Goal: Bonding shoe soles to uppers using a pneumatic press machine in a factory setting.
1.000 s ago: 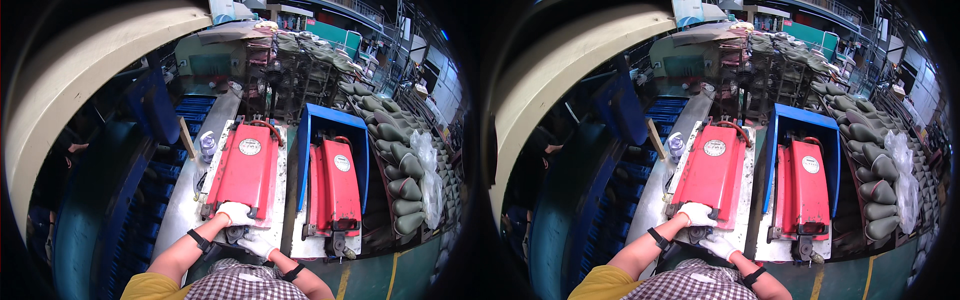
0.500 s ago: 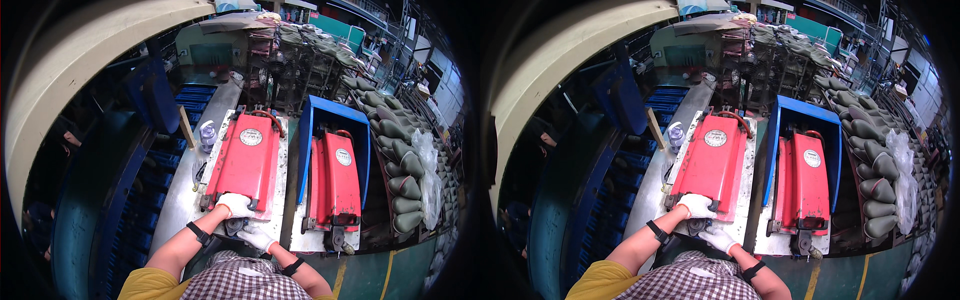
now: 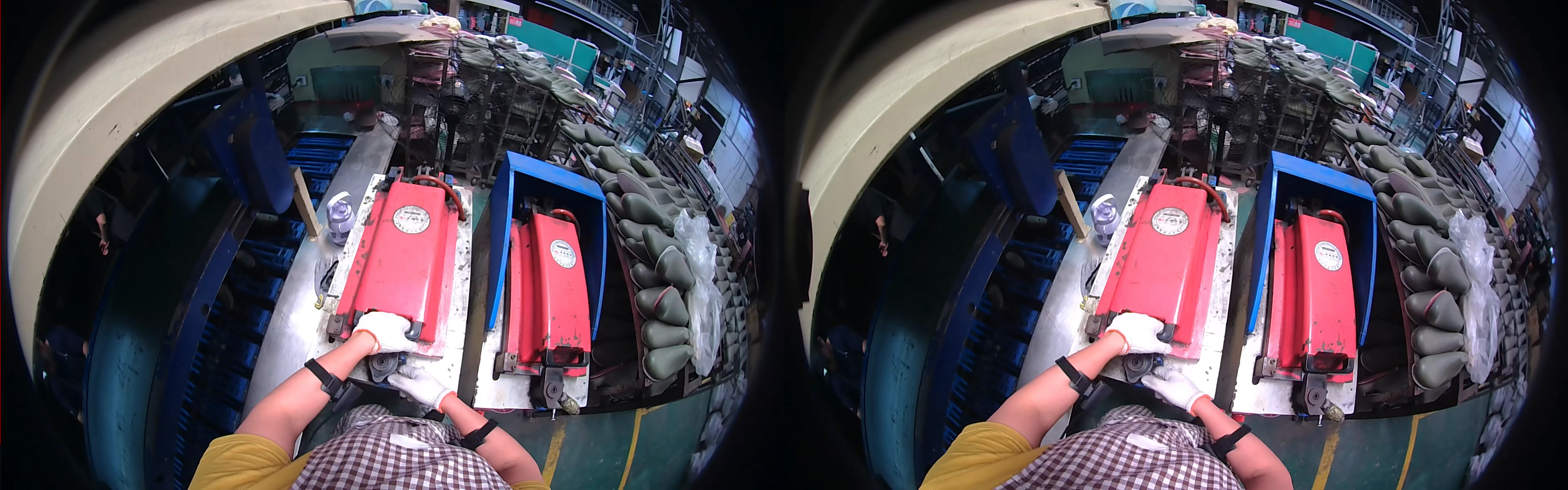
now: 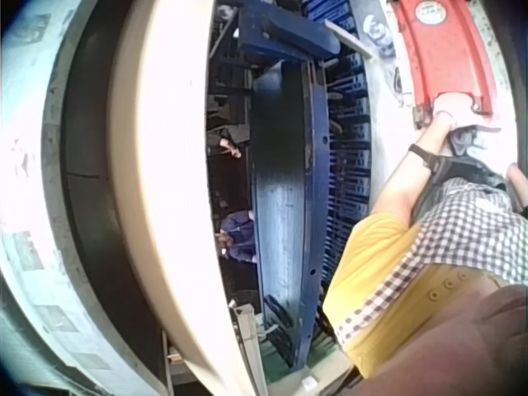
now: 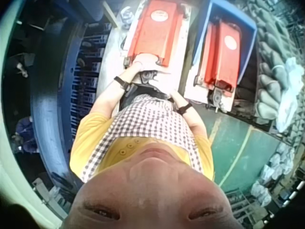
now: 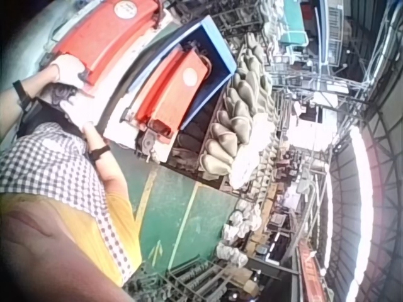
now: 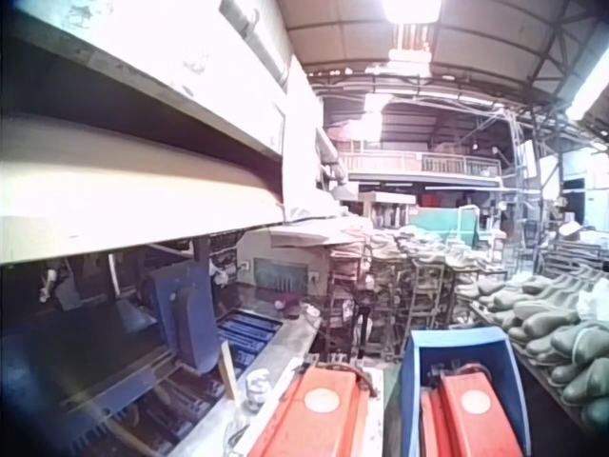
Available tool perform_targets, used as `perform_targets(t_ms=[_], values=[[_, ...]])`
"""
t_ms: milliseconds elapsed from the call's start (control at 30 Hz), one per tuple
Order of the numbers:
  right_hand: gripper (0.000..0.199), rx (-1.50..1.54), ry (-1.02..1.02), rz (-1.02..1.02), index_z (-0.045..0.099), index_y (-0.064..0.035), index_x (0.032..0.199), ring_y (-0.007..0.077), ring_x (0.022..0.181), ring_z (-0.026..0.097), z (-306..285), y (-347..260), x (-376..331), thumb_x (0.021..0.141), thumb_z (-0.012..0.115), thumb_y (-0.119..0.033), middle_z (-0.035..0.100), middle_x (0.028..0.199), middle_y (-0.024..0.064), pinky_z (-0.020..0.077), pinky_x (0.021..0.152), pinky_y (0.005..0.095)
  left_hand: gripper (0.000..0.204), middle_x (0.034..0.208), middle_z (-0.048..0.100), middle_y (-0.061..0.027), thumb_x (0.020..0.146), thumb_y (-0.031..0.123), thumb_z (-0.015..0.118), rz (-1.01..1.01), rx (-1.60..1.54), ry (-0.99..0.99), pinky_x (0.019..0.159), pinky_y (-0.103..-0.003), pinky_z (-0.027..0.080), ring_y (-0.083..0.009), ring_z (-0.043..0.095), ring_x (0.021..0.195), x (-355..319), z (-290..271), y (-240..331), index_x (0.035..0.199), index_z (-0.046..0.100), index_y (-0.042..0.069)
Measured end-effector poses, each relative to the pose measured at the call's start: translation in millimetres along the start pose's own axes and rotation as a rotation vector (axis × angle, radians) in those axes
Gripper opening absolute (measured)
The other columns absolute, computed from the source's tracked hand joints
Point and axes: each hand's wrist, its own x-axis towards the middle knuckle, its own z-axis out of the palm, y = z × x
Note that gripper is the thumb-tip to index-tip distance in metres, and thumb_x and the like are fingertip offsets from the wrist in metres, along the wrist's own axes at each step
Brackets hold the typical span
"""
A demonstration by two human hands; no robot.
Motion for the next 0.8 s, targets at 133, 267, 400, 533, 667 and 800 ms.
perform_targets(t_ms=[133,267,400,533,667,800], values=[[0.055,0.014,-0.004,0.007,0.070,-0.0058,0.132,0.0138,0.065,0.061,0.4,-1.7,-1.9,0.103,0.067,-0.052,0.066,0.077,0.0032,0.0502,0.060,0.0322,0.071,0.113,0.079,-0.0186,0.083,0.070,0.067,-0.004,-0.002,0.000,0.092,-0.048,0.058,-0.0368,0.076,0.104,-1.1,-1.3,0.8,0.115,0.078,0.009],[0.051,-0.003,0.007,0.009,0.071,-0.0061,0.129,0.0134,0.064,0.060,0.5,-5.2,-3.8,0.104,0.066,-0.051,0.065,0.076,0.0029,0.0496,0.060,0.0321,0.070,0.112,0.079,-0.0183,0.082,0.070,0.067,-0.028,-0.013,-0.014,0.091,-0.048,0.058,-0.0368,0.076,0.104,-3.0,-3.4,2.8,0.115,0.079,0.009],[0.048,0.005,-0.011,0.015,0.069,-0.0057,0.128,0.0111,0.064,0.057,-0.6,-7.5,-4.1,0.105,0.067,-0.048,0.064,0.078,0.0013,0.0473,0.059,0.0299,0.070,0.112,0.079,-0.0184,0.082,0.071,0.068,-0.025,-0.017,-0.006,0.091,-0.049,0.058,-0.0372,0.076,0.104,-3.5,-4.2,3.5,0.114,0.079,0.010],[0.046,0.025,-0.009,0.028,0.069,-0.0054,0.128,0.0099,0.064,0.055,-0.3,-5.6,-3.7,0.105,0.067,-0.046,0.064,0.080,0.0003,0.0460,0.058,0.0289,0.070,0.112,0.079,-0.0189,0.083,0.071,0.068,-0.028,-0.016,-0.009,0.090,-0.049,0.058,-0.0377,0.076,0.104,-2.8,-4.0,3.1,0.114,0.079,0.010],[0.048,0.041,-0.002,0.006,0.071,-0.0059,0.130,0.0117,0.061,0.057,0.8,-0.2,-0.6,0.105,0.067,-0.047,0.063,0.074,0.0009,0.0452,0.056,0.0307,0.071,0.112,0.079,-0.0192,0.082,0.072,0.067,-0.025,-0.012,-0.009,0.091,-0.049,0.058,-0.0379,0.076,0.104,-1.7,-3.1,2.3,0.115,0.079,0.010],[0.048,0.050,-0.009,0.011,0.070,-0.0057,0.133,0.0109,0.060,0.055,0.9,1.6,0.5,0.106,0.067,-0.046,0.062,0.073,0.0001,0.0433,0.055,0.0303,0.072,0.113,0.079,-0.0192,0.083,0.072,0.067,-0.029,-0.011,-0.013,0.091,-0.049,0.058,-0.0379,0.076,0.104,-0.5,-1.6,1.6,0.116,0.079,0.010]])
